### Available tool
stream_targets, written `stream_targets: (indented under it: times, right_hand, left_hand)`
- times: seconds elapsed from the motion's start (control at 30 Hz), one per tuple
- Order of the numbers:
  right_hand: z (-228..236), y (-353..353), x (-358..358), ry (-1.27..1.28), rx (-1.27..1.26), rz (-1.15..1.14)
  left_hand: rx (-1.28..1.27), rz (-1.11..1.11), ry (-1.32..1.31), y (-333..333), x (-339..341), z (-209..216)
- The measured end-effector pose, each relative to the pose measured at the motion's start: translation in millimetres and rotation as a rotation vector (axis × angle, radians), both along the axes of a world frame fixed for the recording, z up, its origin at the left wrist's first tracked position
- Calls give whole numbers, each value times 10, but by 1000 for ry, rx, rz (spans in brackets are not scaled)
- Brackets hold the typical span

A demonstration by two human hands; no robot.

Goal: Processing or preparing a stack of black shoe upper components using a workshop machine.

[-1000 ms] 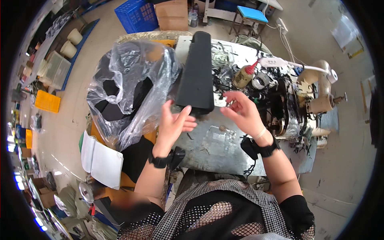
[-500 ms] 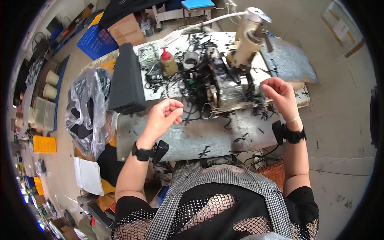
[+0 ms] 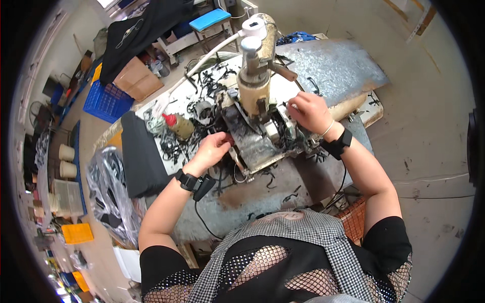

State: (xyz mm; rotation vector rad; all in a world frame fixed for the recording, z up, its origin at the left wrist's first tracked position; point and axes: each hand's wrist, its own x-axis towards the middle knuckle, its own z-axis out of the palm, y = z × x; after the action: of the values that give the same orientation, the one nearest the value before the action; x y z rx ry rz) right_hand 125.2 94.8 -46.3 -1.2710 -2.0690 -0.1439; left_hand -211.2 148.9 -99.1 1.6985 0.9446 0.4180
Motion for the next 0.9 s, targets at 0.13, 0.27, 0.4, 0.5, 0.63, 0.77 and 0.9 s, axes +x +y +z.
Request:
stream_targets:
  times: [0.13, 0.27, 0.4, 0.5, 0.63, 0.77, 0.9]
  right_hand:
    - [-1, 45, 50, 12, 80, -81]
    - [95, 83, -51, 42, 47, -69]
    - [31, 57, -27, 57, 12, -86]
    - [105, -22, -4, 35, -26, -128]
    - [88, 15, -46, 82, 17, -93]
    - [114, 4, -55, 53, 3, -94]
    - [51, 51, -23, 61, 6, -100]
  left_hand:
    - [-437, -148, -112, 251, 348, -32]
    - [143, -599, 64, 563, 113, -622]
    - [8, -495, -7, 733, 600, -355]
    - [156, -514, 1, 621, 691, -313]
    - [301, -502, 33, 566, 520, -194]
    - [409, -495, 63, 495, 475, -102]
    - [451, -506, 89, 495, 409, -105]
